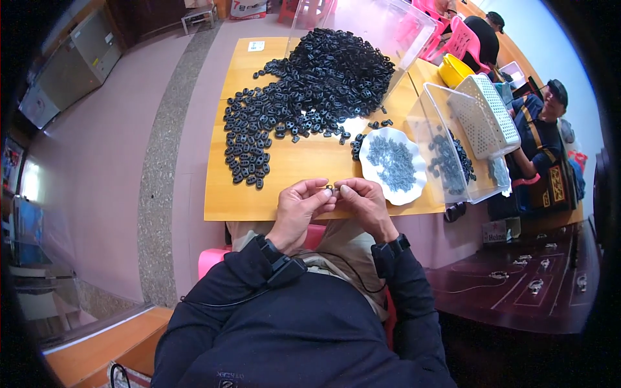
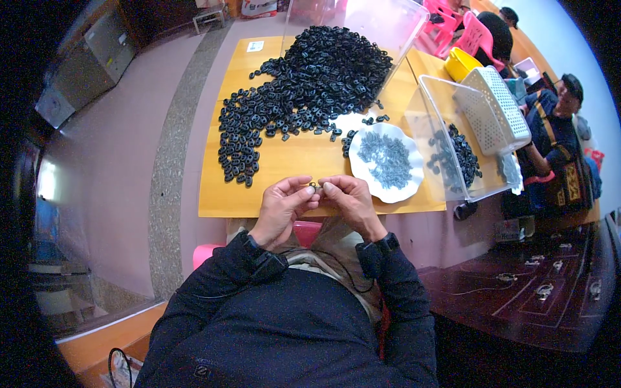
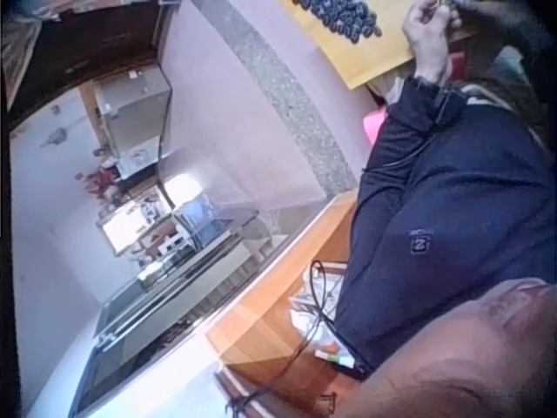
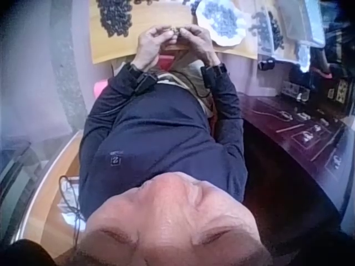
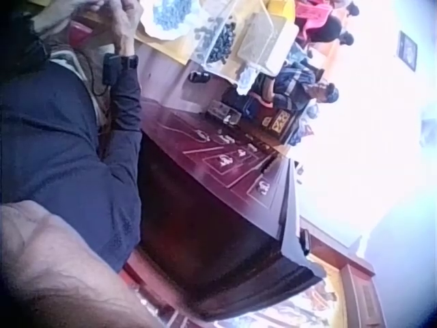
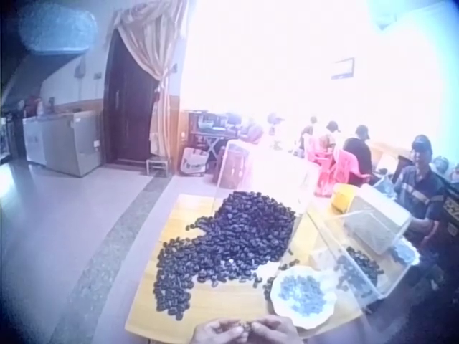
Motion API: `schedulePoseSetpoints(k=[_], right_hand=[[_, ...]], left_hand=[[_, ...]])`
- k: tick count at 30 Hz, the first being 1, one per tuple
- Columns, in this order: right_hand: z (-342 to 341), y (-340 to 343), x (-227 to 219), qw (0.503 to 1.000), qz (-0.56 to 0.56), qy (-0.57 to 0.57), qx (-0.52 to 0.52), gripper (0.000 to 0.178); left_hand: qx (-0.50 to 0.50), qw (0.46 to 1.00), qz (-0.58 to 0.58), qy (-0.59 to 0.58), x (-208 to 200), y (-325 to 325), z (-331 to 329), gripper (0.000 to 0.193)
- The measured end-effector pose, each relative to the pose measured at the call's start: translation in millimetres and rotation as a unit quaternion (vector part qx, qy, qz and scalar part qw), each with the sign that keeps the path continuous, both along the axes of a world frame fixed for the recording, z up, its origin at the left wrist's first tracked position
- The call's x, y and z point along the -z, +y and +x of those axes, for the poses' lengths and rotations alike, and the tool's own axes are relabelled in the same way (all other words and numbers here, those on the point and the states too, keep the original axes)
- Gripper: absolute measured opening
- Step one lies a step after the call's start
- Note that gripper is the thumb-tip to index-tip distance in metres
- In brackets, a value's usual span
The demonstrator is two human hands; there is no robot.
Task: The person picks up a black plastic cord lock and a metal spring, inserts the spring into the cord lock by hand, and places the assembled unit into a clear plastic bin.
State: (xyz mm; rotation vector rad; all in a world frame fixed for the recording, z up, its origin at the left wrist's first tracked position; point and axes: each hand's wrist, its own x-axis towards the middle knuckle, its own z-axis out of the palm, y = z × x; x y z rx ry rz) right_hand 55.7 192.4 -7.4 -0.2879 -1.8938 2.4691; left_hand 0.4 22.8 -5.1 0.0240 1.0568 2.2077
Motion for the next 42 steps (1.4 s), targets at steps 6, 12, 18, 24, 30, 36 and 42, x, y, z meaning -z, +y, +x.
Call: schedulePoseSetpoints(k=[6, 12, 18, 24, 30, 36, 42], right_hand=[[-1, 3, 3, 1.0, -0.01, 0.003, -0.014, 0.019], [-2, 1, -1, 1.0, 0.024, -0.012, -0.012, 0.019], [-7, -4, 0, 0.999, 0.02, -0.021, 0.024, 0.019], [-33, -7, 0, 0.979, 0.193, 0.026, 0.064, 0.017], [-83, -8, 3, 0.929, 0.361, 0.054, 0.069, 0.016], [-113, -25, -5, 0.772, 0.617, 0.148, 0.038, 0.031], [-118, -37, -18, 0.717, 0.69, 0.092, -0.001, 0.036]], left_hand=[[0.003, 1.0, 0.005, -0.011, 3, 0, -1, 0.022], [-0.003, 1.0, 0.01, -0.015, 4, -1, -3, 0.02], [-0.034, 0.999, 0.014, -0.028, 6, -2, -4, 0.018], [-0.092, 0.995, 0.018, -0.038, 5, -7, -10, 0.019], [-0.147, 0.988, 0.03, -0.046, 3, -8, -13, 0.019], [-0.183, 0.981, 0.036, -0.05, 7, -12, -16, 0.019], [-0.187, 0.98, 0.038, -0.049, 7, -11, -16, 0.019]])
